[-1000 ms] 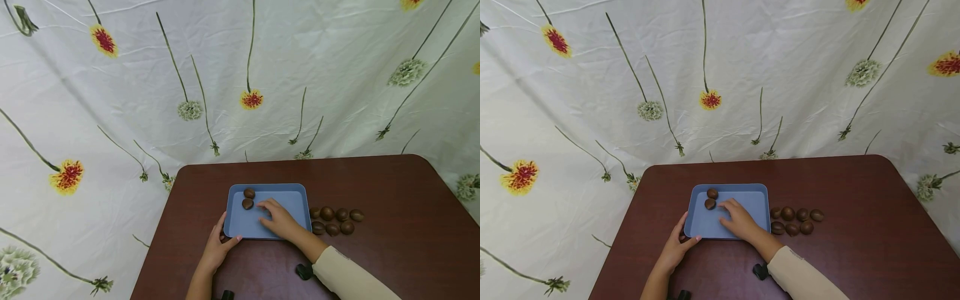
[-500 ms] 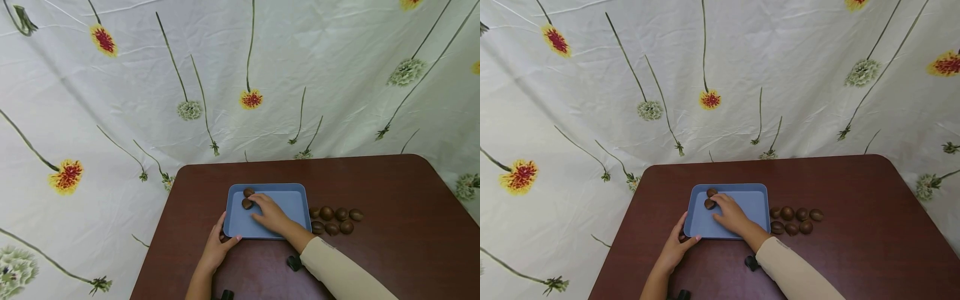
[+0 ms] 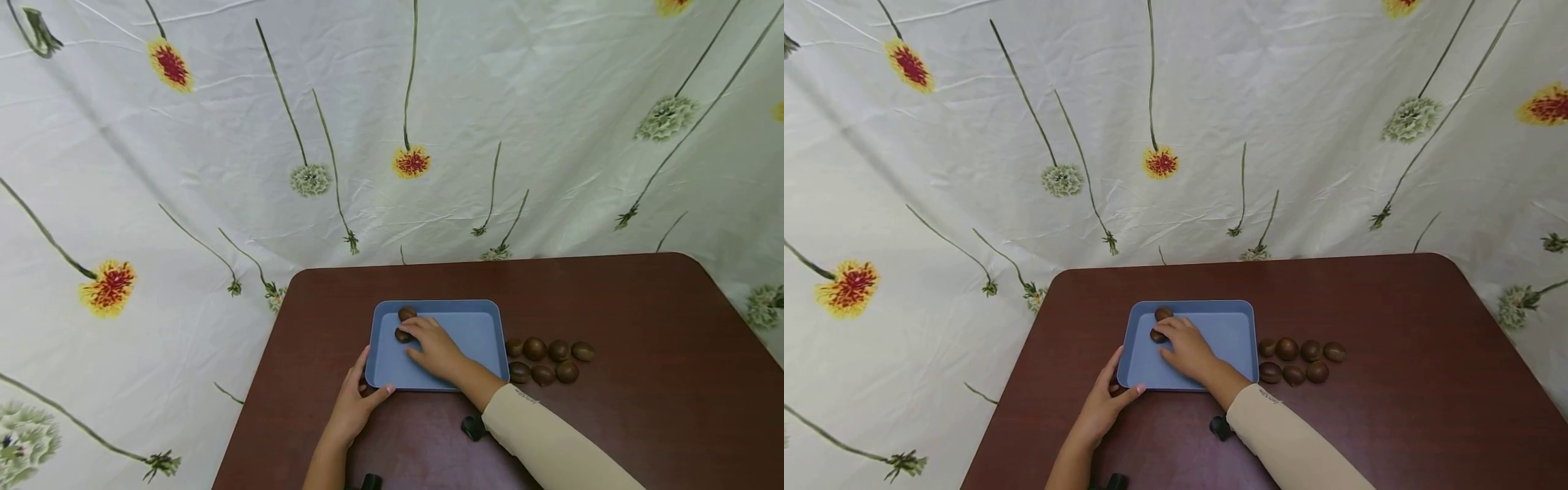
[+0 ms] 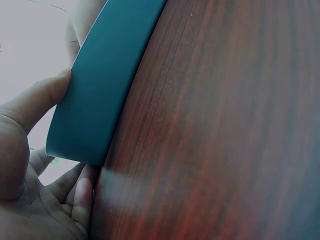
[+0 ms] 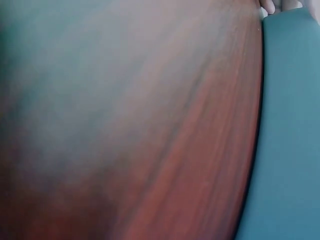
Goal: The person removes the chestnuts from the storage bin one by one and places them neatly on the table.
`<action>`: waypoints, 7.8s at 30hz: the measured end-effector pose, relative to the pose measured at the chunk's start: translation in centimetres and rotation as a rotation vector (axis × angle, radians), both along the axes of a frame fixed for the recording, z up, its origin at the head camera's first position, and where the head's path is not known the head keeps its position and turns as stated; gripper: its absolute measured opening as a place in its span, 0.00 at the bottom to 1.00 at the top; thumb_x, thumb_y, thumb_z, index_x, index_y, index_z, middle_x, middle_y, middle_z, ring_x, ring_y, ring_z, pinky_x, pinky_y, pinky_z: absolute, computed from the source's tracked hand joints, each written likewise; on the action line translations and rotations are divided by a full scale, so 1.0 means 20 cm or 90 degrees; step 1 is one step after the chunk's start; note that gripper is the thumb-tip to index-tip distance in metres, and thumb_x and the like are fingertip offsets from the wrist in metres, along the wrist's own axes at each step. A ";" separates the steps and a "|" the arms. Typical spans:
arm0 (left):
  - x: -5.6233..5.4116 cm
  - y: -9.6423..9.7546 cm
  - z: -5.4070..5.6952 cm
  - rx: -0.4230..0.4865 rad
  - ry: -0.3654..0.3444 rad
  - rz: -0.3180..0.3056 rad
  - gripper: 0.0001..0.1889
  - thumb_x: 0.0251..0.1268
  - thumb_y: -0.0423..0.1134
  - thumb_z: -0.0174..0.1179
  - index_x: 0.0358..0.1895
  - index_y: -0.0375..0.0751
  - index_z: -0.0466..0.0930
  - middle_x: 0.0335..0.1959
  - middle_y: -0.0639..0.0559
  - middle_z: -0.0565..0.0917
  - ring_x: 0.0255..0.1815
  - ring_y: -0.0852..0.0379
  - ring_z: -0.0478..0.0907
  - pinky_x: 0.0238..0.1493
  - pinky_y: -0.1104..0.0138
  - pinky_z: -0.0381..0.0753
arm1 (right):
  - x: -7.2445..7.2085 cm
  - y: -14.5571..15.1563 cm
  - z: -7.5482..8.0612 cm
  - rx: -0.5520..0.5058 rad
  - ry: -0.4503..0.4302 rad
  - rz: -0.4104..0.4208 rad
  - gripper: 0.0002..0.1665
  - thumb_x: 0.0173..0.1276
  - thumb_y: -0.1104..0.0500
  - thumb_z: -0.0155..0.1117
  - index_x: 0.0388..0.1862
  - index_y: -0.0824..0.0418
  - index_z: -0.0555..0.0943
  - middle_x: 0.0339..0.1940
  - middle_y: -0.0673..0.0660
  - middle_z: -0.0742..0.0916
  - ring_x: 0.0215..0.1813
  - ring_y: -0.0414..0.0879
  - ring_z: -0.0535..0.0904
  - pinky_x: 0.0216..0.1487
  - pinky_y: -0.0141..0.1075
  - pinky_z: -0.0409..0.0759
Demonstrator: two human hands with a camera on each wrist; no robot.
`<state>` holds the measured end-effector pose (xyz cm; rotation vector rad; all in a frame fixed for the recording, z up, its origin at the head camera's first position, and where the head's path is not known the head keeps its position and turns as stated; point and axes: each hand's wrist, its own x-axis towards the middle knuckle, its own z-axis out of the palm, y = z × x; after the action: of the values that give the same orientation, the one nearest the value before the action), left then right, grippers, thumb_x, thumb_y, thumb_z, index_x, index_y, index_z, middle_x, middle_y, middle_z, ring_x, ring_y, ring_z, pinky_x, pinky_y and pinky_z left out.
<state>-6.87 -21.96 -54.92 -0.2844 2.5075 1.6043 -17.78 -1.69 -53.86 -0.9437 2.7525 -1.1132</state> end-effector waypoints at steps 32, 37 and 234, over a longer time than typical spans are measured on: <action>0.01 0.01 0.01 -0.002 0.007 0.002 0.51 0.59 0.55 0.73 0.82 0.65 0.49 0.74 0.42 0.64 0.67 0.41 0.70 0.62 0.48 0.72 | 0.05 0.09 0.06 -0.103 -0.108 -0.084 0.18 0.72 0.55 0.68 0.59 0.57 0.82 0.55 0.53 0.84 0.56 0.46 0.81 0.58 0.45 0.80; 0.01 0.01 0.01 -0.003 0.001 0.003 0.51 0.59 0.55 0.73 0.82 0.66 0.49 0.74 0.41 0.64 0.66 0.41 0.71 0.62 0.47 0.73 | 0.07 0.13 0.09 -0.137 -0.124 -0.107 0.18 0.72 0.54 0.67 0.58 0.55 0.82 0.54 0.50 0.84 0.52 0.42 0.81 0.54 0.38 0.81; 0.02 0.01 0.02 -0.002 0.001 0.013 0.51 0.58 0.56 0.73 0.81 0.68 0.50 0.77 0.43 0.61 0.70 0.37 0.65 0.65 0.44 0.69 | 0.44 0.78 0.11 -0.296 -0.202 -0.195 0.22 0.76 0.56 0.63 0.63 0.65 0.77 0.57 0.63 0.83 0.51 0.33 0.80 0.49 0.27 0.81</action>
<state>-6.45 -21.80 -54.60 -0.3091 2.5161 1.6095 -8.99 13.96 -51.70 -0.3148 2.4725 -1.8218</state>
